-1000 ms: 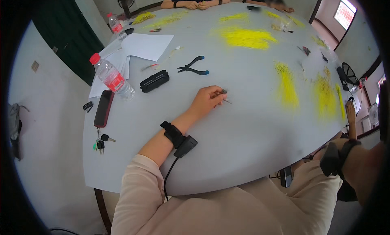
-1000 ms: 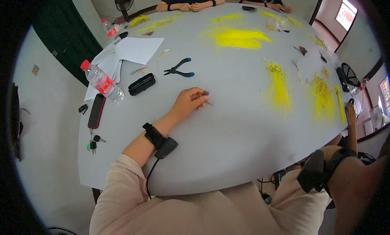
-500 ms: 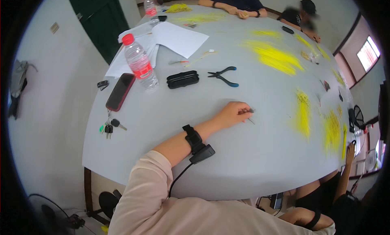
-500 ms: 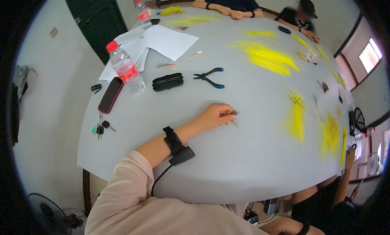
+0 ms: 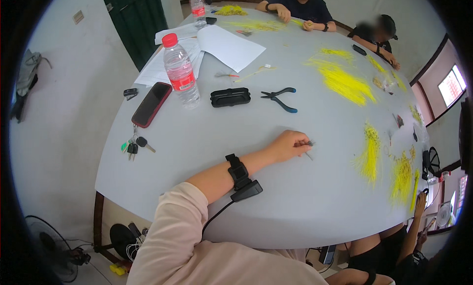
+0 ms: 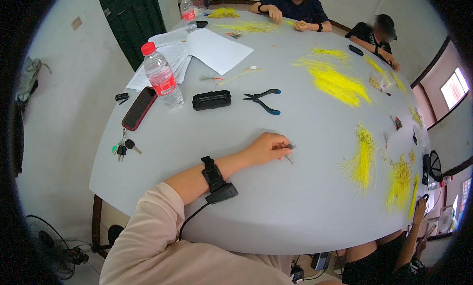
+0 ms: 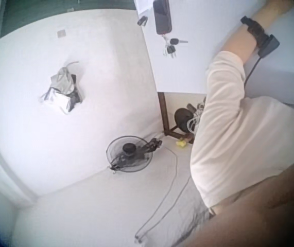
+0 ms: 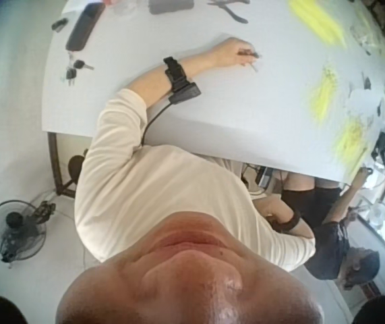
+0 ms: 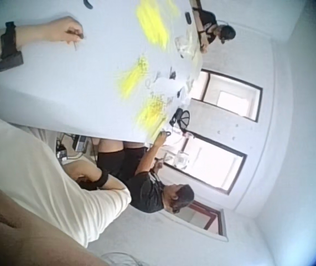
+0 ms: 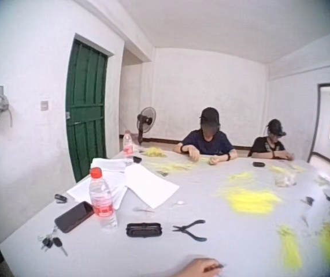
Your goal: Assembling fishing lures with hooks and yellow fibers at a work table.
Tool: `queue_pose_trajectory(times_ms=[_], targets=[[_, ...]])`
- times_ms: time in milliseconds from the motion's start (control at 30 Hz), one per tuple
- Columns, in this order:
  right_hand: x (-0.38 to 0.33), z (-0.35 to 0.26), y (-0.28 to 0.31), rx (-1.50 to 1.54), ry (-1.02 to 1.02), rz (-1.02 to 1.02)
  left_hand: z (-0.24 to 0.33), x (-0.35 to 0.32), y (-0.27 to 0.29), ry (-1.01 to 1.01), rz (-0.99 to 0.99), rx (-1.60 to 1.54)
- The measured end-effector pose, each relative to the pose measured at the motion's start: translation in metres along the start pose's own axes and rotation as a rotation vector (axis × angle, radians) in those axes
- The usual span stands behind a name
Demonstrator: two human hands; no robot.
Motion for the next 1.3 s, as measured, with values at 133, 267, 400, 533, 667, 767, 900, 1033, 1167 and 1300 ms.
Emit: queue_pose_trajectory(times_ms=[133, 267, 400, 533, 667, 767, 900, 1033, 1167, 1300], targets=[[0.004, 0.000, -0.012, 0.038, 0.062, -0.033, 0.005, -0.003, 0.000, -0.053, 0.015, -0.051], [0.002, 0.001, -0.027, 0.081, 0.159, -0.051, 0.004, -0.003, 0.000, -0.028, 0.029, -0.004], [-0.005, 0.004, -0.051, 0.166, 0.324, -0.077, 0.000, -0.003, 0.002, 0.026, 0.069, 0.086], [-0.017, 0.016, -0.066, 0.182, 0.428, -0.034, 0.000, -0.001, 0.004, 0.056, 0.108, 0.158], [-0.018, 0.033, -0.058, -0.021, 0.390, 0.001, 0.002, 0.000, 0.007, 0.082, 0.115, 0.111], [-0.024, 0.039, -0.047, -0.018, 0.312, -0.084, 0.004, -0.004, 0.007, 0.062, 0.129, 0.119], [-0.035, 0.031, -0.028, -0.029, 0.224, -0.167, 0.003, -0.005, 0.009, 0.044, 0.135, 0.099], [-0.041, 0.019, -0.016, -0.048, 0.143, -0.266, -0.002, -0.004, 0.012, 0.086, 0.133, 0.081], [-0.040, 0.004, -0.013, -0.066, 0.066, -0.363, 0.006, -0.005, 0.012, 0.018, 0.114, 0.045], [-0.029, -0.016, -0.010, -0.086, -0.003, -0.412, 0.015, -0.006, 0.013, -0.080, 0.130, 0.171]])
Point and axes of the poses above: each hand's wrist, its own x-axis towards the middle knuckle, its own y-axis out of the back of the hand, z = x × y, the point moved 10 cm from there along x, towards the middle knuckle, and after that the axes turned 14 degrees about y, right-handed, at the moved point
